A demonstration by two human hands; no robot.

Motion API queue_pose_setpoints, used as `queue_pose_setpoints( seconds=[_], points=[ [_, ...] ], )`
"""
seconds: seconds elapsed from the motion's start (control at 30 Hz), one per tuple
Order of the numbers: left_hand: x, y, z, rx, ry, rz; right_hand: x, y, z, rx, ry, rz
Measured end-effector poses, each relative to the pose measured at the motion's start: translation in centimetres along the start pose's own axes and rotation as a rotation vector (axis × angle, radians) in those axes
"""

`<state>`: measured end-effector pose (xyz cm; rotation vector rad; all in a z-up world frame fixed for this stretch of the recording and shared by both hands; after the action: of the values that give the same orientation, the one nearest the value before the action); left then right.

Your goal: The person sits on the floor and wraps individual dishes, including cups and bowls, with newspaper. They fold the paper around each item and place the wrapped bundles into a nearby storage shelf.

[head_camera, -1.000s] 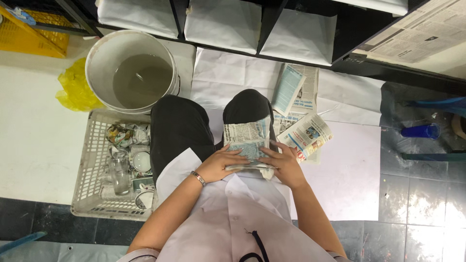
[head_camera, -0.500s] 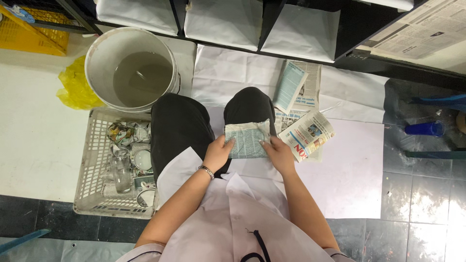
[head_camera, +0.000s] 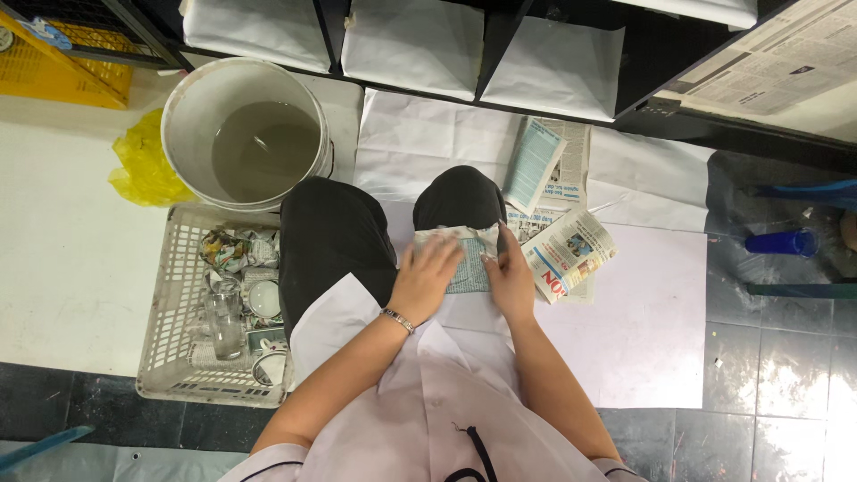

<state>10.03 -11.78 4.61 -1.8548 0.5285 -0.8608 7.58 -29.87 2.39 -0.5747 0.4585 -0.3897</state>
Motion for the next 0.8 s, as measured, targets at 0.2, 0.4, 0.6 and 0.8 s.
queue_pose_setpoints(
  seconds=[0.2,0.4,0.6,0.8],
  points=[
    [0.2,3.2,-0.1,-0.249,0.09,0.17,-5.3,-0.4,3.5,-0.459,-0.775,-0.404],
    [-0.9,5.8,0.2,-0.136,0.058,0.431,-4.7,3.8,2.9,-0.509,-0.62,0.005],
    [-1.2,5.9,1.2,-0.337,-0.058,0.458,-1.9,3.8,1.3,-0.473,-0.356,-0.022],
    [-1.6,5.5,2.5,-0.357,-0.198,0.629,-0.9,3.9,0.3,-0.411,-0.241,-0.029]
  ],
)
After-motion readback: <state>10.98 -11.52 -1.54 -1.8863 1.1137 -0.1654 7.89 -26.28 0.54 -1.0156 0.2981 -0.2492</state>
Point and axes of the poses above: each hand's wrist, its own x-axis towards the middle knuckle, its own y-axis out of the palm, z = x × y, the point moved 6 cm from there along x, towards the middle knuckle, and after that the axes turned 10 degrees about y, right-handed, at the moved point
